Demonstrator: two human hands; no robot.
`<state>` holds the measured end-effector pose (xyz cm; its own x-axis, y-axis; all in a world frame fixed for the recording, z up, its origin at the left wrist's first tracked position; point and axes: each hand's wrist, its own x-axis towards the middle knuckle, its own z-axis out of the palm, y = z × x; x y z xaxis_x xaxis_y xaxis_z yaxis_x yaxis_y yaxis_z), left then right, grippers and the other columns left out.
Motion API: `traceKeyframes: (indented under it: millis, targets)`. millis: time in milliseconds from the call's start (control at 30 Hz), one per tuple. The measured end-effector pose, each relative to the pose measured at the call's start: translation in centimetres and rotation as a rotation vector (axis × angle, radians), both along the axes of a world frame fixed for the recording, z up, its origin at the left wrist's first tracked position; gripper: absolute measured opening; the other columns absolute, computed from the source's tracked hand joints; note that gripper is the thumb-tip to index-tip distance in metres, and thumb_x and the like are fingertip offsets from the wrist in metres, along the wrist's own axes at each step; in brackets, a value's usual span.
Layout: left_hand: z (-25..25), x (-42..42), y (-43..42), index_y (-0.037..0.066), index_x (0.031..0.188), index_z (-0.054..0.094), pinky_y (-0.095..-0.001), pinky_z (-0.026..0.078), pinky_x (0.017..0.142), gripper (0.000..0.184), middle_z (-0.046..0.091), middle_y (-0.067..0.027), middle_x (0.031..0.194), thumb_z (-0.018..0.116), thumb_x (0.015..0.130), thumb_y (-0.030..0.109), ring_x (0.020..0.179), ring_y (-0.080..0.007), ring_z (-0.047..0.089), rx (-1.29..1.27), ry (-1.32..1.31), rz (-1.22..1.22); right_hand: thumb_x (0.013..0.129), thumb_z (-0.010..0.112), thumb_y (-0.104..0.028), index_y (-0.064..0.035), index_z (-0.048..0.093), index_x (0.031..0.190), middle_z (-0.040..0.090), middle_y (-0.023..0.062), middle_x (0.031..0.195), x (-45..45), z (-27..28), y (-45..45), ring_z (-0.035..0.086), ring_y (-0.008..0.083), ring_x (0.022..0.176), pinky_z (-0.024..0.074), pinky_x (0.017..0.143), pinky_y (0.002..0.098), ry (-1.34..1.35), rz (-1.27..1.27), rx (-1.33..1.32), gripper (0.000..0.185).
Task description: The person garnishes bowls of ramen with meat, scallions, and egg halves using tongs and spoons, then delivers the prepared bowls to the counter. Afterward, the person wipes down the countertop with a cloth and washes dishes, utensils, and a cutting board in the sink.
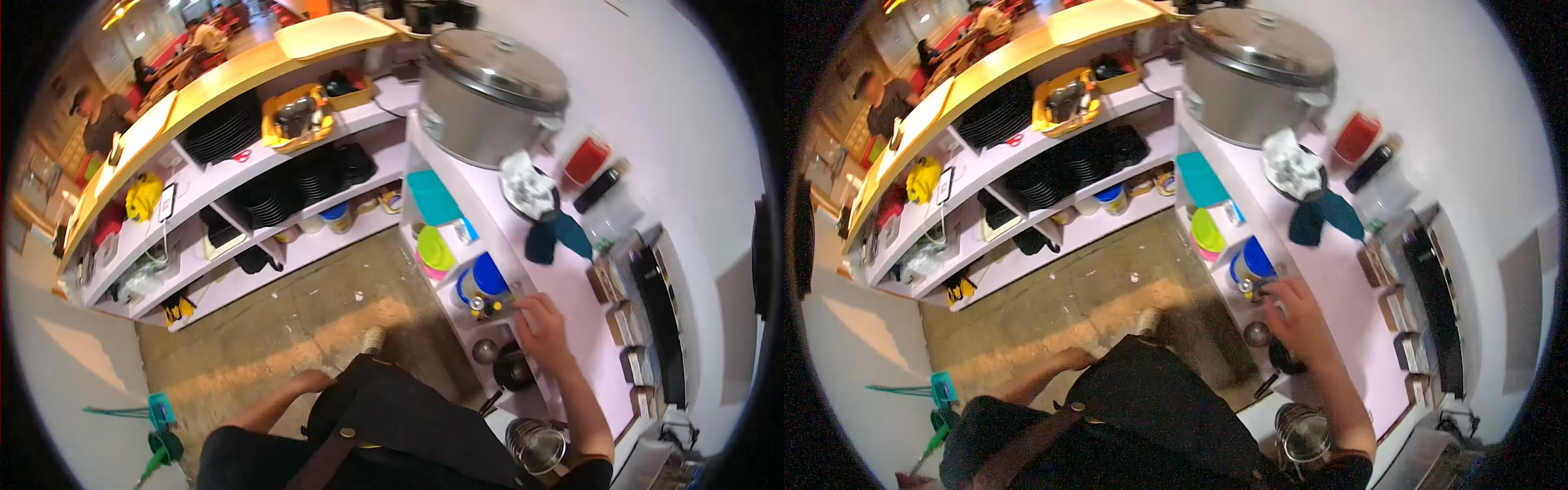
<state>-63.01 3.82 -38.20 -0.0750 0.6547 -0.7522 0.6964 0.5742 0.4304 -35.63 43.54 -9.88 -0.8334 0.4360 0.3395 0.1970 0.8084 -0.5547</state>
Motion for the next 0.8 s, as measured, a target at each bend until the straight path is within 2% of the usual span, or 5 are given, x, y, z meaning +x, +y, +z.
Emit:
traceKeyframes:
  millis: [67,167,367,500,800]
  targets:
    - [10.6,0.0,0.0,0.012,0.115,0.06,-0.0433,0.038,0.095,0.054,0.06,-0.0217,0.108,0.035,0.089,0.053,0.11,-0.0355,0.052,-0.303,-0.134,0.491,0.074,0.061,-0.001,-0.0019,0.057,0.093,0.058,0.0139,0.09,-6.6,-3.4,-1.5,0.057,0.0298,0.083,0.0464,0.073,0.036,0.057,0.111,-0.108,0.018]
    - [-7.4,1.9,-4.8,0.011,0.124,0.052,-0.0426,0.037,0.096,0.056,0.058,-0.0232,0.112,0.036,0.089,0.052,0.115,-0.037,0.048,0.002,0.062,0.879,0.076,0.06,-0.002,-0.0027,0.058,0.091,0.059,0.0126,0.087,-17.1,-7.9,-4.7,0.059,0.0278,0.08,0.047,0.07,0.0343,0.0,0.222,-0.263,0.016]
    - [-6.6,-14.2,-1.1,0.01,0.13,0.045,-0.0427,0.039,0.095,0.056,0.054,-0.0251,0.118,0.041,0.088,0.048,0.114,-0.0382,0.048,0.553,0.101,0.375,0.076,0.059,-0.002,-0.0019,0.06,0.092,0.06,0.0128,0.084,-38.3,-15.2,-5.5,0.059,0.0294,0.081,0.0471,0.072,0.0358,0.142,0.351,-0.284,0.016]
    - [8.4,-21.9,4.9,0.011,0.124,0.05,-0.044,0.044,0.087,0.046,0.052,-0.0259,0.118,0.053,0.085,0.035,0.106,-0.0411,0.052,0.19,0.207,0.764,0.076,0.057,-0.003,-0.0026,0.061,0.093,0.061,0.0134,0.081,-52.0,-15.6,4.7,0.06,0.0234,0.075,0.0477,0.071,0.0339,0.288,0.199,-0.162,0.017]
    - [5.6,-24.5,3.2,0.006,0.119,0.054,-0.0432,0.046,0.082,0.041,0.059,-0.026,0.105,0.058,0.083,0.025,0.097,-0.0396,0.057,0.335,0.42,1.181,0.071,0.057,-0.005,0.0024,0.059,0.101,0.058,0.0263,0.102,-73.4,-11.1,25.8,0.057,0.0392,0.095,0.046,0.082,0.0447,-0.187,-0.045,0.143,0.031]
